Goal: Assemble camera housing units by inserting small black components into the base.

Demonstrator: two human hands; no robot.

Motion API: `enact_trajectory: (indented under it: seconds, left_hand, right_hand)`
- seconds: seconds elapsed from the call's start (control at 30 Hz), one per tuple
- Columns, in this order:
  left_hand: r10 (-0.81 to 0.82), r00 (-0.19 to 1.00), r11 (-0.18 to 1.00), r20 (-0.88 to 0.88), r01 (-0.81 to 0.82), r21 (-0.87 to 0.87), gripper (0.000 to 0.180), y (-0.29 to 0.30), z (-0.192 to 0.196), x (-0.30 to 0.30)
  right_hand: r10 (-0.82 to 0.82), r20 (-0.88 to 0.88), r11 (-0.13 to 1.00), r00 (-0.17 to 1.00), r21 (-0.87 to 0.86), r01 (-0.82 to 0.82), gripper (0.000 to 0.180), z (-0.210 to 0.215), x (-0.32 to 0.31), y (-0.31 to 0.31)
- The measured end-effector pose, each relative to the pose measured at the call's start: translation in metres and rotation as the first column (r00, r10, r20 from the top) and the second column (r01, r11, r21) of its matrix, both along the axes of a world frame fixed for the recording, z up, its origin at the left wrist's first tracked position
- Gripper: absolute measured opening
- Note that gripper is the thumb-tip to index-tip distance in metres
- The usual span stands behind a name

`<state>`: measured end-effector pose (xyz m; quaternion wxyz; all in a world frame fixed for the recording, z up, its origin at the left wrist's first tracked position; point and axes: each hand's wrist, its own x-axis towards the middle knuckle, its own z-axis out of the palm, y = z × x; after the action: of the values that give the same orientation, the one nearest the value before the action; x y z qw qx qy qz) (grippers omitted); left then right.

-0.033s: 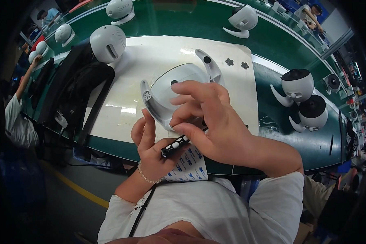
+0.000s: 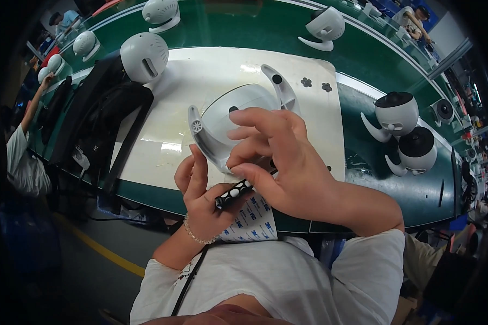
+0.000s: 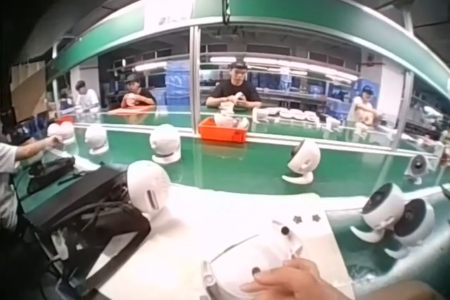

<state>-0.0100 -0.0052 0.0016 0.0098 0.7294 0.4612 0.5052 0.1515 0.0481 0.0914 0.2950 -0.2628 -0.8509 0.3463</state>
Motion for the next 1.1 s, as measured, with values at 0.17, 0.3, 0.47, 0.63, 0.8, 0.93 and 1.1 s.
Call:
enact_trajectory:
  seconds: [0.17, 0.3, 0.47, 0.63, 0.8, 0.93, 1.1]
  left_hand:
    - [0.016, 0.997, 0.999, 0.081, -0.019, 0.030, 0.021, 0.003, -0.002, 0.003]
    - [0.024, 0.997, 0.999, 0.071, -0.026, 0.033, 0.021, 0.004, -0.001, 0.002]
    - [0.011, 0.996, 0.999, 0.088, -0.015, 0.041, 0.020, 0.004, -0.002, 0.002]
    - [-0.035, 0.999, 0.999, 0.016, 0.035, -0.007, 0.027, 0.002, -0.001, -0.002]
    - [0.012, 0.994, 1.000, 0.110, -0.015, 0.023, 0.019, 0.005, -0.001, 0.003]
    - [0.005, 0.994, 1.000, 0.112, -0.006, 0.006, 0.019, 0.004, 0.001, 0.004]
    - [0.009, 0.994, 1.000, 0.110, -0.010, 0.003, 0.019, 0.004, 0.000, 0.002]
  right_hand:
    - [-0.149, -0.019, 0.984, 0.989, 0.094, 0.150, 0.053, -0.008, -0.002, -0.003]
    - [-0.073, 0.099, 0.952, 0.992, 0.304, 0.040, 0.064, -0.005, 0.002, -0.002]
    - [-0.201, 0.149, 0.805, 0.968, 0.588, 0.077, 0.042, -0.008, 0.004, -0.011]
    - [-0.271, 0.187, 0.695, 0.944, 0.717, 0.058, 0.036, 0.002, 0.004, -0.020]
    - [-0.187, 0.014, 0.922, 0.982, 0.348, 0.170, 0.018, 0.025, -0.006, 0.012]
    - [-0.168, 0.108, 0.879, 0.980, 0.467, 0.099, 0.006, 0.030, -0.026, 0.028]
    - [-0.100, 0.107, 0.944, 0.989, 0.323, 0.061, 0.003, 0.027, -0.039, 0.039]
